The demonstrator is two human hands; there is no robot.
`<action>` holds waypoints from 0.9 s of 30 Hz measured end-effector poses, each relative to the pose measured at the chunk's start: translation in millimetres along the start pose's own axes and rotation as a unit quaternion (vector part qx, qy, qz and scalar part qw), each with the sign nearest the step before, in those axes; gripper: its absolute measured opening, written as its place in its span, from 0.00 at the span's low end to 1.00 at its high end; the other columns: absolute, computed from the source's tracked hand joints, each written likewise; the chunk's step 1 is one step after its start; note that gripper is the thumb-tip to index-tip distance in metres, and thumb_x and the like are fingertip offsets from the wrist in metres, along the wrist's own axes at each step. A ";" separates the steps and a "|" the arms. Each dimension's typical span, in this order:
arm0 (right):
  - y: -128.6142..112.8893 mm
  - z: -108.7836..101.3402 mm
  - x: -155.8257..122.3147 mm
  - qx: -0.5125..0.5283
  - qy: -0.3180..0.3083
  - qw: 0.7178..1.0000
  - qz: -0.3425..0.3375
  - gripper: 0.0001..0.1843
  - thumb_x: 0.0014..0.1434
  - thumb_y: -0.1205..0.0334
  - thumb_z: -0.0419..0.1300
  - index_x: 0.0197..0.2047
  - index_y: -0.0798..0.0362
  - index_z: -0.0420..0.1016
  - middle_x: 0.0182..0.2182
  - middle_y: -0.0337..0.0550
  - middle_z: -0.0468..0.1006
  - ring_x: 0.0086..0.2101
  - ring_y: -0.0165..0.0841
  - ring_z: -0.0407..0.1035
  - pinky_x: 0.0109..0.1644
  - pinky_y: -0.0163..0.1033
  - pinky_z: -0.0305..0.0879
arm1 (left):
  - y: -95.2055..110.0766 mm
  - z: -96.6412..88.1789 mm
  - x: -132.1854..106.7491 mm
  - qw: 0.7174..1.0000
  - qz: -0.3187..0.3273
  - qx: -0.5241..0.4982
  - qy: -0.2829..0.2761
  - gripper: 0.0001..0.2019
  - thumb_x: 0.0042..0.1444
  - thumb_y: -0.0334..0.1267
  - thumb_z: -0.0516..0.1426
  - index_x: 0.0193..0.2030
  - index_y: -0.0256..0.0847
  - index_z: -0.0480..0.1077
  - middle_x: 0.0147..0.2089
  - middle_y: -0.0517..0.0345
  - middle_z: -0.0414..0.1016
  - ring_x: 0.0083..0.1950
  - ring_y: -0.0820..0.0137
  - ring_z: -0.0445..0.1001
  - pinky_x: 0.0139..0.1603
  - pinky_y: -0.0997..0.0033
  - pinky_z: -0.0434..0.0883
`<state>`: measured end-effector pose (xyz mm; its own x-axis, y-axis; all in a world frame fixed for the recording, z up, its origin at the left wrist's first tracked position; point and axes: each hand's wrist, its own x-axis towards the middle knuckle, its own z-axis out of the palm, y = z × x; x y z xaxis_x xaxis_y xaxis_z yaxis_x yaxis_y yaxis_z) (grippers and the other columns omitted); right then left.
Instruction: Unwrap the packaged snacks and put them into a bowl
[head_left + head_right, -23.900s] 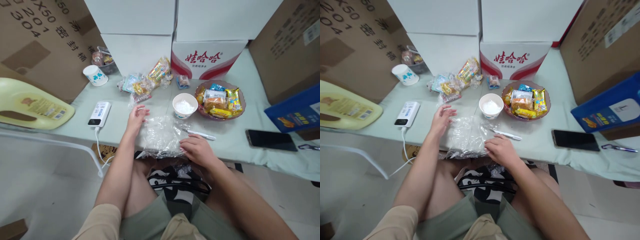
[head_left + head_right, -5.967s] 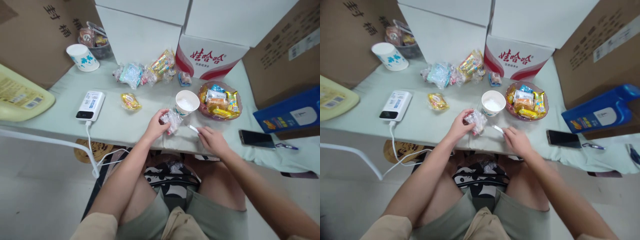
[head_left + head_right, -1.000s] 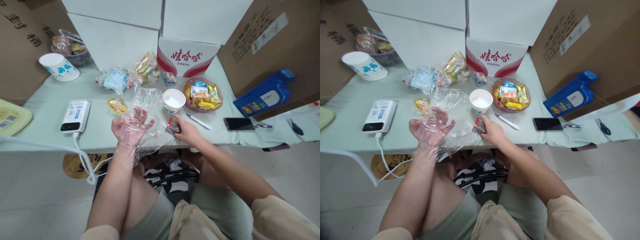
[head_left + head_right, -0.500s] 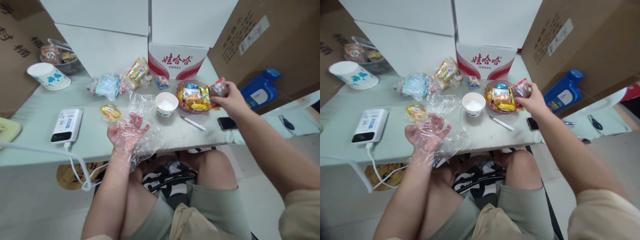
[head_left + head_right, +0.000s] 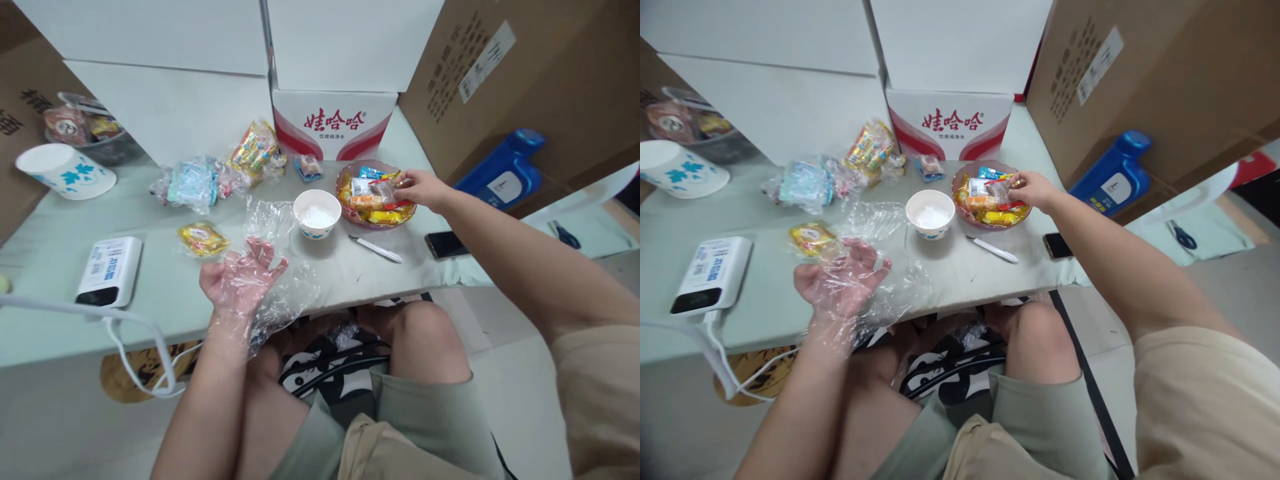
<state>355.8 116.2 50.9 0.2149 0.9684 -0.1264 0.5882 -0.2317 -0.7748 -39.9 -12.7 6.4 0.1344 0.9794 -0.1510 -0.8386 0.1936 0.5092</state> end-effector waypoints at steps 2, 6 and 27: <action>-5.2 0.0 1.1 -0.099 0.010 0.994 -0.048 0.09 0.47 0.73 0.69 0.29 0.53 0.74 0.27 0.39 0.73 0.35 0.36 0.71 0.46 0.47 0.70 | -2.2 1.1 2.1 1.000 0.003 0.011 0.000 0.07 0.43 0.44 0.61 0.24 0.45 0.70 0.42 0.60 0.81 0.47 0.61 0.79 0.59 0.50 0.75; -18.9 -7.1 -21.8 -0.210 0.139 0.953 -0.169 0.02 0.55 0.66 0.63 0.34 0.52 0.77 0.36 0.45 0.76 0.46 0.44 0.71 0.55 0.52 0.67 | -3.8 0.1 4.0 0.999 -0.003 0.040 -0.014 0.11 0.42 0.46 0.62 0.21 0.43 0.69 0.44 0.59 0.80 0.54 0.57 0.77 0.66 0.41 0.69; 22.9 113.3 -148.6 0.478 0.002 0.878 0.027 0.35 0.45 0.58 0.71 0.53 0.42 0.59 0.34 0.30 0.70 0.27 0.25 0.67 0.32 0.33 0.67 | -15.1 -1.3 24.8 0.914 -0.049 0.367 0.166 0.12 0.40 0.41 0.68 0.25 0.37 0.71 0.35 0.53 0.81 0.31 0.69 0.80 0.28 0.75 0.75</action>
<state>248.9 -22.5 -18.2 0.2252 0.9579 -0.1780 -0.3455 -0.0923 -0.9339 -24.6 8.6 -6.1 -0.0804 0.9074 -0.4124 -0.2347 0.3849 0.8926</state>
